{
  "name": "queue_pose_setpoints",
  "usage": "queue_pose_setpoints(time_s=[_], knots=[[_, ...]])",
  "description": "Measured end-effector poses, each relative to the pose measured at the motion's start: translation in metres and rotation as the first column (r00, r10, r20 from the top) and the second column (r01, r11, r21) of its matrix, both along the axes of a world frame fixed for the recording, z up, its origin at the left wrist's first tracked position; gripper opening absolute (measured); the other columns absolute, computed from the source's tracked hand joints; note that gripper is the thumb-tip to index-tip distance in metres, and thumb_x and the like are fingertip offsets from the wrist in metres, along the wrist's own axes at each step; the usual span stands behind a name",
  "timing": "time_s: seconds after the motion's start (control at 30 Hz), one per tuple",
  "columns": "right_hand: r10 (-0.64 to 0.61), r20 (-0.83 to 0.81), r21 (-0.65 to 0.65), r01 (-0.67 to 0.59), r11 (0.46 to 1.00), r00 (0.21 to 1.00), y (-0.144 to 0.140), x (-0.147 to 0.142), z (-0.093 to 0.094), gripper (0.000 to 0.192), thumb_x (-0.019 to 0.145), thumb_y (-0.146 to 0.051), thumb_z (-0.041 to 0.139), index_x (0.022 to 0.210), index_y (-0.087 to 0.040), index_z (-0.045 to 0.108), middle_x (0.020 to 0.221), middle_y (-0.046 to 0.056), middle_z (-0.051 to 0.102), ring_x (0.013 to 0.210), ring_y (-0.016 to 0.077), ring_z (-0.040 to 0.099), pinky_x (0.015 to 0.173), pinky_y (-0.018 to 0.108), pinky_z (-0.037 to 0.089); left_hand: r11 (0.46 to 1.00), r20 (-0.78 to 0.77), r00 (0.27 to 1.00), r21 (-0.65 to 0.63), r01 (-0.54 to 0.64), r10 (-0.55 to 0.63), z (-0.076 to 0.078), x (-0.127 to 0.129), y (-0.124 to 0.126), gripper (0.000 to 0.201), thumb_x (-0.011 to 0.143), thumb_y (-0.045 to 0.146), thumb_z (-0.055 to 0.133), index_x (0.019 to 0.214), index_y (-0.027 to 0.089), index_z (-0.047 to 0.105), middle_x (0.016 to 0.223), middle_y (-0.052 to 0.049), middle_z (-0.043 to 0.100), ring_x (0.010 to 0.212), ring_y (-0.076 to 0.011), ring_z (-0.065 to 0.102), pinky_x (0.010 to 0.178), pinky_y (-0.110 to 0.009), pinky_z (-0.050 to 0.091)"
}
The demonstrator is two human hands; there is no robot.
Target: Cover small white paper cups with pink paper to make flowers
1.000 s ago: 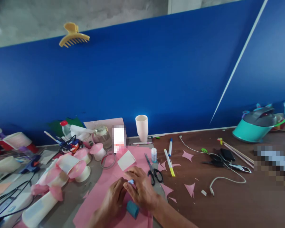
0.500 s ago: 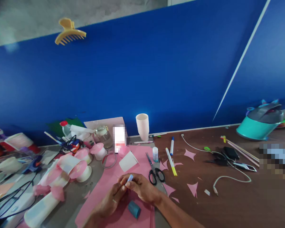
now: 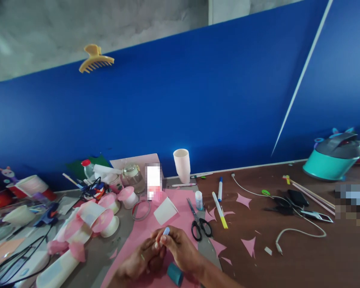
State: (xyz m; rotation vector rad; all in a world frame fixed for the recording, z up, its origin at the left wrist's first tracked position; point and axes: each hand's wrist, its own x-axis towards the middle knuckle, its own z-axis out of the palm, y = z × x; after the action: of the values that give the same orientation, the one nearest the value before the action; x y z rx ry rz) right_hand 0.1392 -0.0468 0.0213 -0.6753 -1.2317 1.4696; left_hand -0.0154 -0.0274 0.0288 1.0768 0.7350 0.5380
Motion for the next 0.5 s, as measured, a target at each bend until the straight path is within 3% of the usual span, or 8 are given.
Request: queue_pose_setpoints(time_s=[0.17, 0.27, 0.33, 0.4, 0.5], knots=[[0.130, -0.130, 0.014, -0.130, 0.991, 0.983, -0.004, -0.001, 0.010, 0.048, 0.083, -0.065, 0.065, 0.079, -0.018, 0.072, 0.088, 0.006, 0.070, 0.051, 0.0099, 0.059, 0.059, 0.027, 0.047, 0.968, 0.159, 0.975, -0.171, 0.182, -0.155, -0.002, -0.013, 0.001, 0.053, 0.069, 0.066, 0.075, 0.060, 0.017, 0.056, 0.037, 0.009, 0.030, 0.029, -0.0030, 0.019, 0.035, -0.021, 0.012], [0.150, -0.164, 0.017, -0.149, 0.989, 0.975, -0.006, -0.004, 0.011, 0.048, 0.083, -0.064, 0.066, 0.077, -0.016, 0.071, 0.082, 0.006, 0.069, 0.050, 0.0098, 0.059, 0.059, 0.026, 0.047, 0.941, 0.253, 0.942, -0.201, 0.272, -0.218, -0.005, -0.013, 0.003, 0.050, 0.072, 0.060, 0.076, 0.060, 0.017, 0.055, 0.036, 0.010, 0.028, 0.028, -0.0027, 0.016, 0.034, -0.020, 0.011], [0.092, -0.160, -0.013, -0.096, 0.995, 0.983, -0.007, -0.009, 0.008, 0.047, 0.083, -0.063, 0.067, 0.075, -0.016, 0.070, 0.079, 0.005, 0.069, 0.051, 0.0101, 0.059, 0.058, 0.025, 0.046, 0.959, 0.248, 0.952, -0.171, 0.228, -0.182, -0.008, -0.009, 0.003, 0.050, 0.072, 0.061, 0.076, 0.061, 0.017, 0.055, 0.037, 0.010, 0.031, 0.028, -0.0031, 0.018, 0.034, -0.020, 0.012], [-0.012, -0.132, -0.076, 0.002, 0.997, 0.991, -0.005, -0.014, 0.002, 0.047, 0.081, -0.063, 0.068, 0.075, -0.016, 0.069, 0.073, 0.003, 0.068, 0.053, 0.0109, 0.059, 0.057, 0.025, 0.045, 0.985, 0.215, 0.973, -0.129, 0.110, -0.080, -0.011, -0.002, 0.002, 0.051, 0.072, 0.063, 0.075, 0.062, 0.017, 0.056, 0.038, 0.010, 0.031, 0.029, -0.0037, 0.019, 0.034, -0.021, 0.013], [-0.199, -0.088, -0.188, 0.180, 0.965, 0.976, 0.008, -0.009, -0.002, 0.050, 0.076, -0.067, 0.070, 0.073, -0.018, 0.066, 0.062, 0.001, 0.065, 0.049, 0.0122, 0.056, 0.052, 0.025, 0.044, 0.990, 0.170, 0.984, -0.140, -0.021, 0.045, -0.015, 0.006, -0.004, 0.052, 0.071, 0.066, 0.074, 0.063, 0.019, 0.054, 0.039, 0.011, 0.027, 0.030, -0.0044, 0.021, 0.037, -0.022, 0.015]])
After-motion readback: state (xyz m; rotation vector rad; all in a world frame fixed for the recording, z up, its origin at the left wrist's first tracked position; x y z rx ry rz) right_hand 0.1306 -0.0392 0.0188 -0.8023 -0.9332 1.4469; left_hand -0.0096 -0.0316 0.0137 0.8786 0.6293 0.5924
